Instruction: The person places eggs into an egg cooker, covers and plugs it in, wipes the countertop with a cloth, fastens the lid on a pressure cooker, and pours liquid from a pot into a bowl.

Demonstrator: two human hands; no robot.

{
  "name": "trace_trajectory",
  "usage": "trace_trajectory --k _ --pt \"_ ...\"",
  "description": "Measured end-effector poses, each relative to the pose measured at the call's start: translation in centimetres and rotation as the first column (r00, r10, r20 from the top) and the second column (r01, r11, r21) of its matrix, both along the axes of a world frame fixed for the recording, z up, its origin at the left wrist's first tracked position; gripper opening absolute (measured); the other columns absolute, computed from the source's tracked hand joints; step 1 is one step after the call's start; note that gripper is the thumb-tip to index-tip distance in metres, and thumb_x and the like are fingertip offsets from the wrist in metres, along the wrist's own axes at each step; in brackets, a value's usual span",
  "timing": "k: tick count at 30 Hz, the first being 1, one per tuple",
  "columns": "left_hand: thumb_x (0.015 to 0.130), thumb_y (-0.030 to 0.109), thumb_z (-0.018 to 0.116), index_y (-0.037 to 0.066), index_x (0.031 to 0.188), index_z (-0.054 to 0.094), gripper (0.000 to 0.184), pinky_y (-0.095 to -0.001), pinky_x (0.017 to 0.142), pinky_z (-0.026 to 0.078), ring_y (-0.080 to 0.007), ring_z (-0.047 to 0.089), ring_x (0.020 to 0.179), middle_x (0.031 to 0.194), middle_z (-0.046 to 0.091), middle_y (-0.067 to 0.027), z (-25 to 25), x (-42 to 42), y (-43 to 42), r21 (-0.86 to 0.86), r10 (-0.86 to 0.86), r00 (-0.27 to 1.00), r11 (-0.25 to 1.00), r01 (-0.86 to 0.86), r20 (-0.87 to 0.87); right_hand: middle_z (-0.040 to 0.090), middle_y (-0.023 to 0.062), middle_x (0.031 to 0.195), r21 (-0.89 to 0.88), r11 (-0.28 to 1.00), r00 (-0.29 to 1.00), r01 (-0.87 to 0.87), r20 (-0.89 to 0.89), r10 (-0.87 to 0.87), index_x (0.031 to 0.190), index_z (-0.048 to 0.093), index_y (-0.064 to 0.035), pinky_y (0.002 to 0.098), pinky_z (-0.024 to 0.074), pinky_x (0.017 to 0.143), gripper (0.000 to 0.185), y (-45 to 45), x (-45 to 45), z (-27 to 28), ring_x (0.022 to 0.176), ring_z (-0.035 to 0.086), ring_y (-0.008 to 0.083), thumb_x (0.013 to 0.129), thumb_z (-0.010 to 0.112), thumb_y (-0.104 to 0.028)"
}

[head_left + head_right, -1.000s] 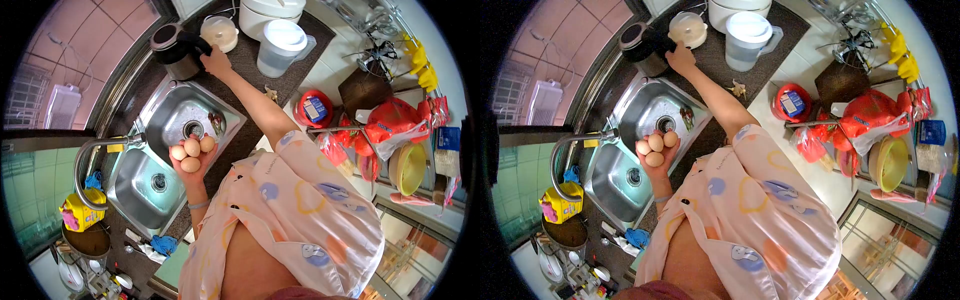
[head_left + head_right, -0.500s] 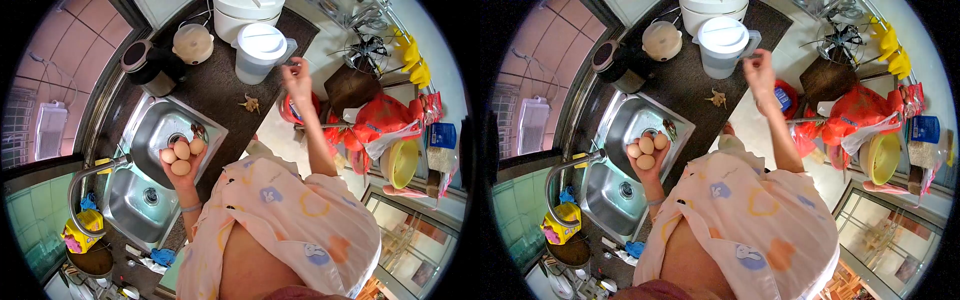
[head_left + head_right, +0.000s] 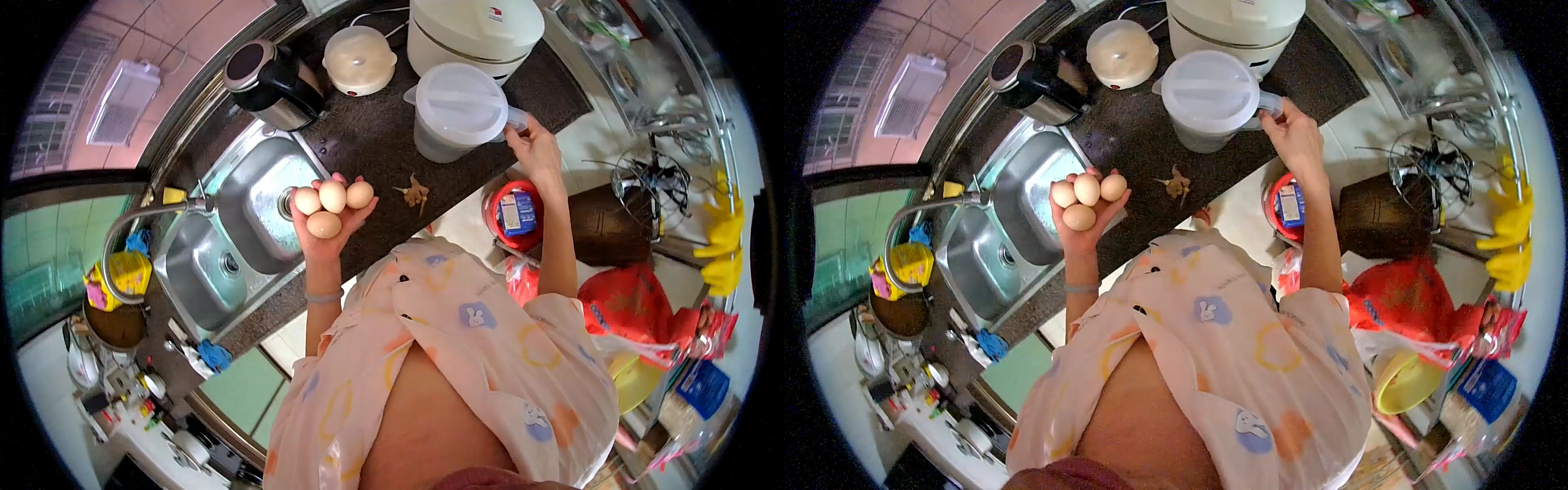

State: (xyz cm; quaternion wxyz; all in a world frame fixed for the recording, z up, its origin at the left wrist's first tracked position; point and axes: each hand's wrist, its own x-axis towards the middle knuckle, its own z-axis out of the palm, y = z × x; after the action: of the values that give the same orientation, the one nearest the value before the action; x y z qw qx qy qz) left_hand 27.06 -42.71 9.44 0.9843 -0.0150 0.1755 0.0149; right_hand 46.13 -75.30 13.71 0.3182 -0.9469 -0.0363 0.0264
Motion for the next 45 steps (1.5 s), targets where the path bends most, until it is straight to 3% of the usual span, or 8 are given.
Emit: trace_trajectory --k 13,21,23,25,27,33,37,45 --pt "0.091 0.047 0.049 0.016 0.09 0.066 0.035 -0.0701 0.108 0.023 -0.0391 0.043 0.129 0.114 0.064 -0.0096 -0.4 0.5 -4.2 0.051 0.066 0.998 0.997 -0.066 0.003 0.071 0.0081 0.081 0.102 0.994 0.997 -0.031 0.077 0.023 0.111 0.067 -0.0161 0.0352 0.0511 0.069 0.028 -7.9 5.9 -3.9 0.074 0.068 0.0217 0.086 0.065 -0.029" --pt "0.094 0.057 0.039 0.016 0.092 0.068 0.05 -0.0728 0.104 0.027 -0.0418 0.048 0.123 0.114 0.064 -0.0114 -0.1 0.7 -2.8 0.048 0.011 1.0 0.999 -0.011 -0.01 0.065 0.0034 0.076 0.311 0.935 0.985 0.172 -0.078 -0.155 0.119 0.063 -0.0046 0.0247 0.0462 0.057 0.037 -8.5 4.0 -1.8 0.064 0.058 0.0102 0.089 0.067 -0.027" --pt "0.094 0.057 0.04 0.016 0.092 0.068 0.049 -0.073 0.104 0.027 -0.0416 0.048 0.124 0.115 0.064 -0.0113 -0.6 0.2 -2.0 0.027 -0.009 1.0 1.0 0.009 0.0 0.066 0.0061 0.077 0.256 0.946 0.98 0.197 -0.045 -0.191 0.12 0.061 -0.0035 0.0254 0.0459 0.055 0.04 -8.4 1.4 -1.3 0.063 0.059 0.0108 0.088 0.068 -0.026" --pt "0.094 0.057 0.04 0.016 0.093 0.067 0.049 -0.0731 0.104 0.026 -0.0415 0.048 0.124 0.115 0.064 -0.0111 -0.9 0.4 -1.5 0.003 -0.035 0.999 0.999 0.035 0.035 0.068 0.0097 0.078 -0.109 0.984 0.985 0.141 -0.086 -0.151 0.114 0.063 -0.0015 0.0272 0.0461 0.055 0.037 -9.2 -0.4 -1.8 0.062 0.06 0.0124 0.088 0.068 -0.026" --pt "0.094 0.055 0.044 0.015 0.096 0.068 0.047 -0.0723 0.106 0.024 -0.0393 0.041 0.131 0.119 0.061 -0.0109 -1.2 -0.1 -0.7 -0.01 -0.036 0.999 0.999 0.037 0.034 0.068 0.0123 0.078 -0.022 0.998 0.952 0.06 -0.299 -0.063 0.108 0.066 -0.0003 0.0293 0.0473 0.056 0.033 -7.6 -2.9 -2.1 0.061 0.061 0.0138 0.088 0.066 -0.026" --pt "0.093 0.053 0.048 0.016 0.095 0.068 0.042 -0.0729 0.105 0.025 -0.0393 0.041 0.131 0.119 0.061 -0.011 -1.7 -0.9 1.2 -0.021 -0.048 0.998 0.999 0.049 0.045 0.064 0.0066 0.072 0.428 0.899 0.855 -0.095 -0.427 0.294 0.094 0.065 0.0003 0.0279 0.0454 0.051 0.025 5.6 -4.6 -5.9 0.055 0.056 0.0117 0.09 0.062 -0.024" --pt "0.093 0.052 0.049 0.016 0.093 0.067 0.041 -0.0739 0.104 0.026 -0.0389 0.042 0.13 0.118 0.062 -0.0113 -1.4 -1.3 1.9 -0.032 -0.059 0.997 0.998 0.06 0.041 0.058 0.0044 0.066 0.729 0.672 0.865 0.131 -0.414 0.282 0.096 0.062 -0.0002 0.0276 0.0411 0.044 0.023 13.9 1.8 -9.3 0.054 0.055 0.0113 0.092 0.06 -0.023" --pt "0.095 0.058 0.039 0.015 0.094 0.067 0.051 -0.0731 0.104 0.027 -0.0409 0.045 0.126 0.116 0.063 -0.0124 -0.8 -2.1 2.6 -0.003 -0.016 0.999 1.0 0.016 0.041 0.061 0.0068 0.074 0.738 0.609 0.895 0.29 -0.434 0.101 0.098 0.06 -0.0048 0.0284 0.0463 0.045 0.022 22.2 12.5 -12.0 0.058 0.058 0.016 0.093 0.058 -0.026"
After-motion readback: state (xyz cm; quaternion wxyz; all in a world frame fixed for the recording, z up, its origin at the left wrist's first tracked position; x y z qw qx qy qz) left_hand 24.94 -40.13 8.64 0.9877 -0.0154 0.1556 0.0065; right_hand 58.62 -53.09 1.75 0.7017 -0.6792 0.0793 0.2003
